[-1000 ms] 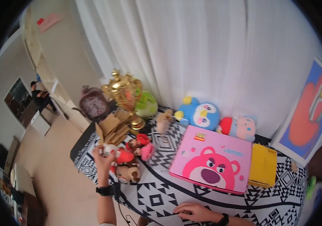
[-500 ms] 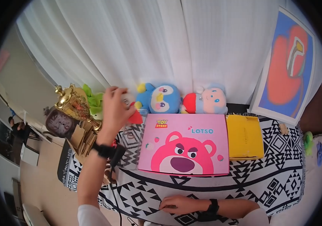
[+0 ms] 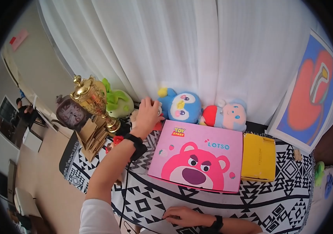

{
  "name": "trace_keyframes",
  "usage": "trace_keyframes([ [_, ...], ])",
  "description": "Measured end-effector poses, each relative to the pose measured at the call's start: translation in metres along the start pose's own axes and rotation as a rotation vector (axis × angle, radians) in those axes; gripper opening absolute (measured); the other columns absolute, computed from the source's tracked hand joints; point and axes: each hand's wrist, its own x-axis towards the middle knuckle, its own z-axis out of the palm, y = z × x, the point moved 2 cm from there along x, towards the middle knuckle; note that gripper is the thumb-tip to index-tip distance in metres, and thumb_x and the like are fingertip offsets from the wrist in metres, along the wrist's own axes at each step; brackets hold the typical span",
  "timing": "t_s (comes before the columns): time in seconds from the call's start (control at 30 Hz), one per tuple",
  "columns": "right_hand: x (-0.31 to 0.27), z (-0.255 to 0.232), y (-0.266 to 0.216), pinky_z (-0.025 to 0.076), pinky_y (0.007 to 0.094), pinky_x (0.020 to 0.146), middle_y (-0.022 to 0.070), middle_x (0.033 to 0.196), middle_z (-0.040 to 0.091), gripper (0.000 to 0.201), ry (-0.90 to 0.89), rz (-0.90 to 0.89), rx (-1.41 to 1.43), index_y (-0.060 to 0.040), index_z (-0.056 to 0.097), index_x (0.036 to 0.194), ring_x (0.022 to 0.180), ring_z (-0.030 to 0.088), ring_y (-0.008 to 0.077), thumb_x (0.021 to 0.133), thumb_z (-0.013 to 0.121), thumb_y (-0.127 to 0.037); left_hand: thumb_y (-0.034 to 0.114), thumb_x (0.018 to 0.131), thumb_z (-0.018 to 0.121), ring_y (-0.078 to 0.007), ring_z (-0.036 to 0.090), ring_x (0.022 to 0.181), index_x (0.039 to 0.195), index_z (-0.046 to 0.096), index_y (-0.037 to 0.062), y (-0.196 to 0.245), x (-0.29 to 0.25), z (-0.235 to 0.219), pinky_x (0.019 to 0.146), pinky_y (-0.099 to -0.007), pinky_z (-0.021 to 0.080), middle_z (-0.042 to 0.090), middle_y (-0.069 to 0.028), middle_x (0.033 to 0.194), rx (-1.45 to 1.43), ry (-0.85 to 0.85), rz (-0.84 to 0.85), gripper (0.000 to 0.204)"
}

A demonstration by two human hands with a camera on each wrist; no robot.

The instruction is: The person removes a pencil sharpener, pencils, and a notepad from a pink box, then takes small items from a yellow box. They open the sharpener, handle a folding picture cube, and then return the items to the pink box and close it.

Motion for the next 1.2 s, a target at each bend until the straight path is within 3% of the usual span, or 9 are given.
trace_keyframes([
  [0.37,-0.003,0.001,-0.002,0.048,0.0277,0.069,0.0091,0.098,0.062,0.017,-0.001,0.074,0.074,-0.0002,0.063,0.106,0.080,0.061,0.0184,0.092,0.059,-0.009,0.025,0.069,0.082,-0.0411,0.036,0.126,0.136,0.042,0.0048,-0.004,-0.066,-0.080,0.105,-0.0474,0.033,0.038,-0.0218,0.136,-0.149,0.193,-0.082,0.081],
  [0.53,0.001,0.000,-0.007,0.049,0.0271,0.069,0.0079,0.098,0.064,0.017,-0.016,0.068,0.009,-0.0006,0.065,0.105,0.080,0.062,0.0180,0.091,0.061,-0.010,0.022,0.077,0.076,-0.0346,0.049,0.115,0.121,0.054,-0.0015,-0.088,-0.173,-0.108,0.094,-0.0399,0.042,0.050,-0.0221,0.122,-0.102,0.327,-0.519,0.055],
  [0.63,0.002,0.000,-0.007,0.049,0.0261,0.069,0.0067,0.096,0.064,0.017,0.018,0.079,-0.062,-0.0010,0.066,0.105,0.081,0.064,0.0162,0.090,0.062,-0.009,0.031,0.081,0.075,-0.0359,0.063,0.088,0.106,0.060,-0.0091,-0.150,-0.251,-0.088,0.079,-0.0371,0.050,0.064,-0.0236,0.097,-0.276,0.313,-0.821,0.049],
  [0.73,0.000,0.001,-0.007,0.050,0.0252,0.068,0.0065,0.096,0.064,0.017,0.019,0.149,-0.018,-0.0012,0.066,0.105,0.078,0.065,0.0141,0.090,0.062,-0.008,0.041,0.078,0.076,-0.0357,0.060,0.096,0.108,0.062,-0.0066,-0.113,-0.283,-0.102,0.083,-0.0386,0.049,0.063,-0.0235,0.104,-0.489,0.022,-0.876,0.058],
  [0.8,0.001,0.001,-0.006,0.051,0.0245,0.068,0.0063,0.096,0.064,0.016,0.022,0.179,0.015,-0.0008,0.066,0.105,0.078,0.065,0.0129,0.091,0.061,-0.007,0.042,0.076,0.077,-0.0362,0.054,0.104,0.110,0.062,-0.0049,-0.095,-0.292,-0.110,0.087,-0.0411,0.045,0.061,-0.0228,0.107,-0.299,-0.062,-0.888,0.060],
  [0.87,-0.003,0.004,-0.006,0.051,0.0238,0.068,0.0061,0.096,0.064,0.016,0.020,0.222,0.058,-0.0005,0.066,0.105,0.077,0.065,0.0118,0.091,0.061,-0.007,0.041,0.073,0.078,-0.0374,0.051,0.104,0.111,0.061,-0.0047,-0.095,-0.303,-0.118,0.093,-0.0440,0.040,0.058,-0.0234,0.107,-0.009,0.264,-0.760,0.062],
  [0.97,0.000,0.004,-0.007,0.051,0.0230,0.068,0.0061,0.096,0.063,0.016,0.036,0.199,0.083,0.0004,0.066,0.106,0.076,0.065,0.0106,0.092,0.059,-0.007,0.044,0.074,0.077,-0.0376,0.053,0.102,0.112,0.060,-0.0060,-0.090,-0.313,-0.109,0.091,-0.0422,0.043,0.056,-0.0253,0.110,0.183,0.393,-0.833,0.065],
  [1.03,0.000,0.004,-0.007,0.051,0.0224,0.067,0.0058,0.095,0.063,0.016,0.047,0.221,0.093,0.0009,0.065,0.106,0.076,0.064,0.0100,0.093,0.059,-0.007,0.041,0.078,0.076,-0.0365,0.057,0.098,0.115,0.059,-0.0080,-0.092,-0.318,-0.092,0.088,-0.0404,0.046,0.056,-0.0264,0.107,-0.313,0.206,-1.146,0.064],
  [1.2,-0.002,0.002,-0.009,0.051,0.0226,0.066,0.0052,0.094,0.064,0.017,0.028,0.201,0.036,0.0004,0.065,0.106,0.075,0.064,0.0101,0.093,0.058,-0.008,0.034,0.067,0.084,-0.0327,0.055,0.103,0.118,0.054,-0.0054,-0.071,-0.308,-0.097,0.089,-0.0354,0.049,0.040,-0.0238,0.121,-0.529,0.203,-1.185,0.071],
])
